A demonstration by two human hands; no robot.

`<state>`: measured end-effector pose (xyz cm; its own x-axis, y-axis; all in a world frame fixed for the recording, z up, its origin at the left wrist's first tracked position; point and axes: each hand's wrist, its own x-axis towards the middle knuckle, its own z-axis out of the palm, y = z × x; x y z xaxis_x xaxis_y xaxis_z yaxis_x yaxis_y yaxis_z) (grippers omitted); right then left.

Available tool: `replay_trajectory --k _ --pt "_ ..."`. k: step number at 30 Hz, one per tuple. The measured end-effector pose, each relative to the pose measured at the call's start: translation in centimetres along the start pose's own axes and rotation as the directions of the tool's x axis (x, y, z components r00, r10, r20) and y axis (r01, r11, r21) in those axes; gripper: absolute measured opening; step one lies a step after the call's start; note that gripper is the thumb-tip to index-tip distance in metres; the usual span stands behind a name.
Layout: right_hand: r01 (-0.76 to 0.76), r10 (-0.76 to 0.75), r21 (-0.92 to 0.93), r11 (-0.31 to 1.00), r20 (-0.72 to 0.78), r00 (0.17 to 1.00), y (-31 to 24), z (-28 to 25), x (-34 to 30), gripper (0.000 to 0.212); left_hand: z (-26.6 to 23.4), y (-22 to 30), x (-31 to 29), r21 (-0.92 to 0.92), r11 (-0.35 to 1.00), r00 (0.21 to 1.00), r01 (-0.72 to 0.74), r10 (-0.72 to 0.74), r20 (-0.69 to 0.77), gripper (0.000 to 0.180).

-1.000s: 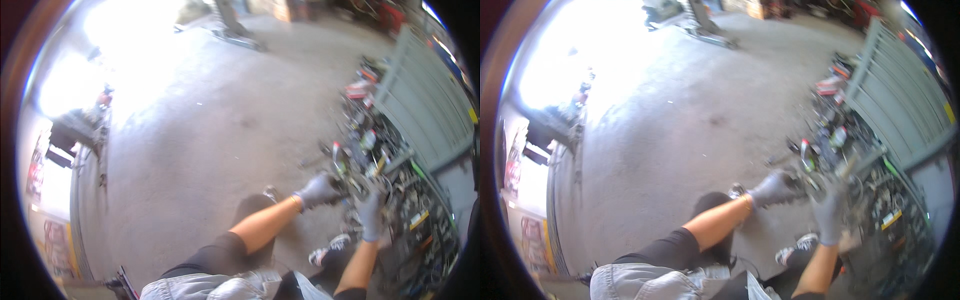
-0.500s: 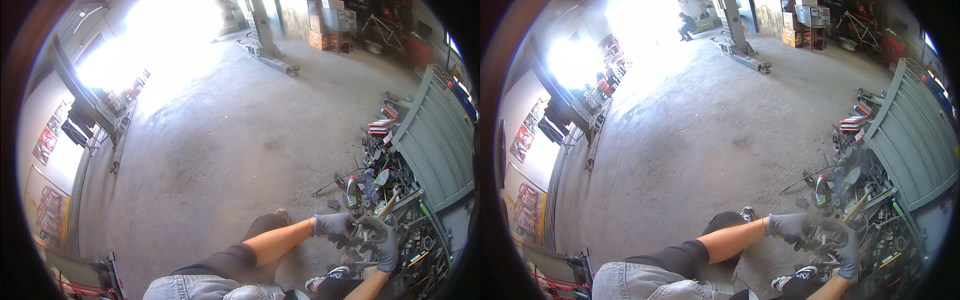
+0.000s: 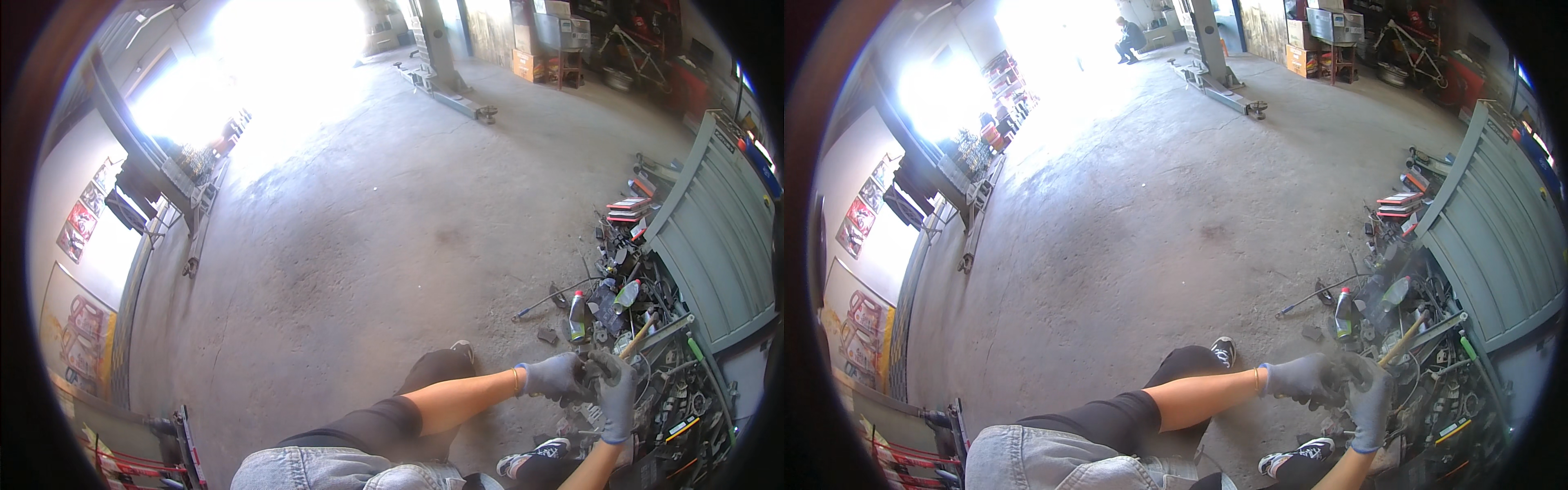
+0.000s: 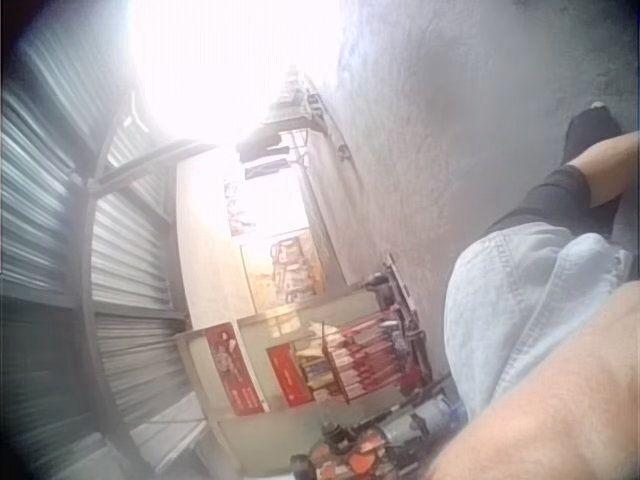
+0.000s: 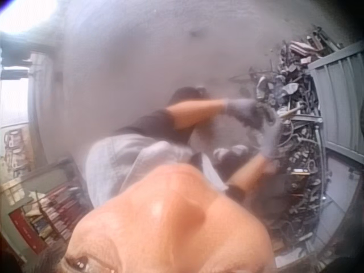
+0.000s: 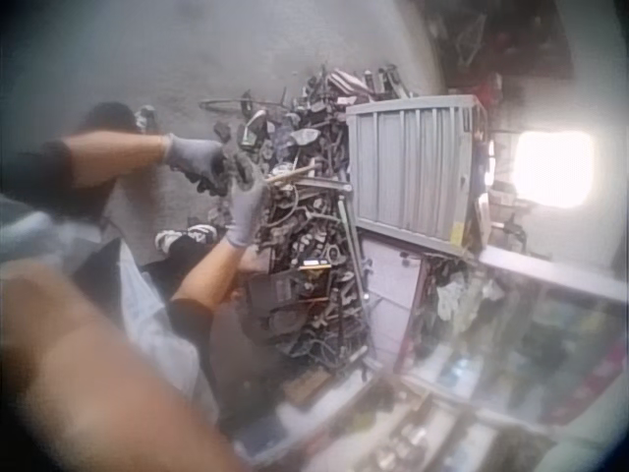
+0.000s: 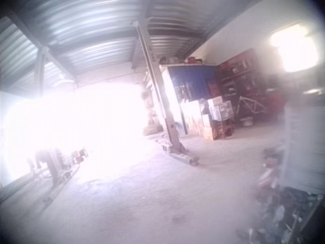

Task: The person holds a small mechanical part and repeatedly rubs its surfaces with gloved hands. The part is turned and repositioned multiple times while being cleaned by hand.

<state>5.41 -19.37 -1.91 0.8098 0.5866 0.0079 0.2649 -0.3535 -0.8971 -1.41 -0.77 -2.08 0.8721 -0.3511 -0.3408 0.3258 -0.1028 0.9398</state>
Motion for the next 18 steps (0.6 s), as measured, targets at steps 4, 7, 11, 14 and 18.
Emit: replay_trajectory --k 4,7,11,14,18 --pt "0.117 -0.118 -0.037 0.992 -0.049 0.992 1.2 0.1 0.1 0.032 0.1 0.1 0.1 0.078 0.997 1.000 -0.012 0.014 -0.022 0.025" --pt "-0.041 0.013 -0.214 0.976 -0.132 0.991 2.3 0.4 0.2 0.033 0.2 0.0 0.3 0.130 0.991 1.000 -0.011 0.013 -0.013 0.027" --pt "-0.005 -0.040 -0.209 0.978 -0.210 0.977 3.3 0.6 0.0 0.032 0.2 -0.2 0.5 0.167 0.986 0.999 -0.016 0.021 -0.027 0.029" --pt "-0.066 0.035 -0.113 0.991 -0.254 0.966 3.9 0.6 0.1 0.035 0.2 -0.2 0.4 0.186 0.982 0.997 -0.045 0.055 -0.050 0.029" --pt "-0.014 -0.004 -0.073 0.997 -0.242 0.970 4.6 0.0 0.1 0.035 0.0 0.2 0.4 0.278 0.959 0.995 -0.054 0.076 -0.067 0.028"
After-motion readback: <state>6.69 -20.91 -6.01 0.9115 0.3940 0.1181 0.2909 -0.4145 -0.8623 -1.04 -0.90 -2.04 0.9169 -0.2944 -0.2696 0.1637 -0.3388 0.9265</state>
